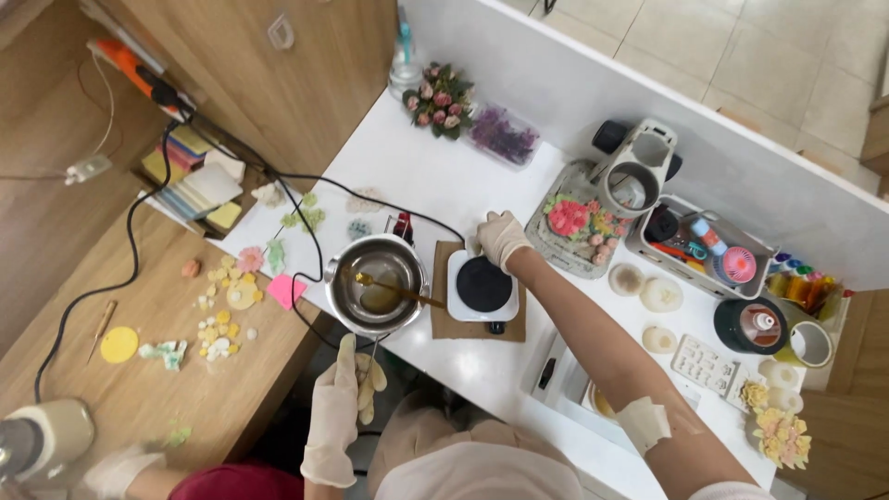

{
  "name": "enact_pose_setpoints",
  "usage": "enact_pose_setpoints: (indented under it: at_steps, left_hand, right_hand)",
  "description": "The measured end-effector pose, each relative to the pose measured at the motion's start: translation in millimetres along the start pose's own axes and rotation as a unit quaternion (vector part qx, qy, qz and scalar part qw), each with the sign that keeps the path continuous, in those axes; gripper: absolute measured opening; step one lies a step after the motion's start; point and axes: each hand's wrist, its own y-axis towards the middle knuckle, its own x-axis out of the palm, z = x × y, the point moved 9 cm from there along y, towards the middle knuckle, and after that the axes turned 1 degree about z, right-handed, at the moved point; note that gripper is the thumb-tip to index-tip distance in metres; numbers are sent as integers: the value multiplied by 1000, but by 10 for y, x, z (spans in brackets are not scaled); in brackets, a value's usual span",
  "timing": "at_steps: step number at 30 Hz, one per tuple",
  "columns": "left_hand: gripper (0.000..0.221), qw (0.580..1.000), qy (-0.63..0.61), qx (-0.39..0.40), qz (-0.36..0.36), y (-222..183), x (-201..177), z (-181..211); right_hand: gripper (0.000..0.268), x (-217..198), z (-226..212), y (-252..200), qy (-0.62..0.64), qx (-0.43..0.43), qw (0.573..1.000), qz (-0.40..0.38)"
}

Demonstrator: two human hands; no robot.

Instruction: The person stirs melted wax in a metal pot on a hot plate, then pours the melted wax from a metal pitcher into a candle mold on a scale. They place and press wax pieces into the mold, adjust the mold, and continue pouring and shaping the wax by hand while wearing gloves.

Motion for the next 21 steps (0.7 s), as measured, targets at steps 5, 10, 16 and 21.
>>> enact_pose_setpoints:
  at_steps: [5, 10, 16, 21]
  left_hand:
    - [68, 998, -12, -2, -53, 287, 350, -196]
    - [70, 996, 17, -21, -88, 499, 739, -357]
    - [67, 993, 23, -24, -112, 715, 1096, -625]
    - [74, 990, 60, -45, -124, 909, 1309, -890]
  right_hand:
    - [19, 172, 358, -219, 41, 85, 995, -23]
    - [18, 960, 768, -299, 70, 144, 987, -16]
    - [8, 924, 671, -606, 100, 171, 980, -14]
    - [12, 810, 593, -810, 93, 203, 974, -25]
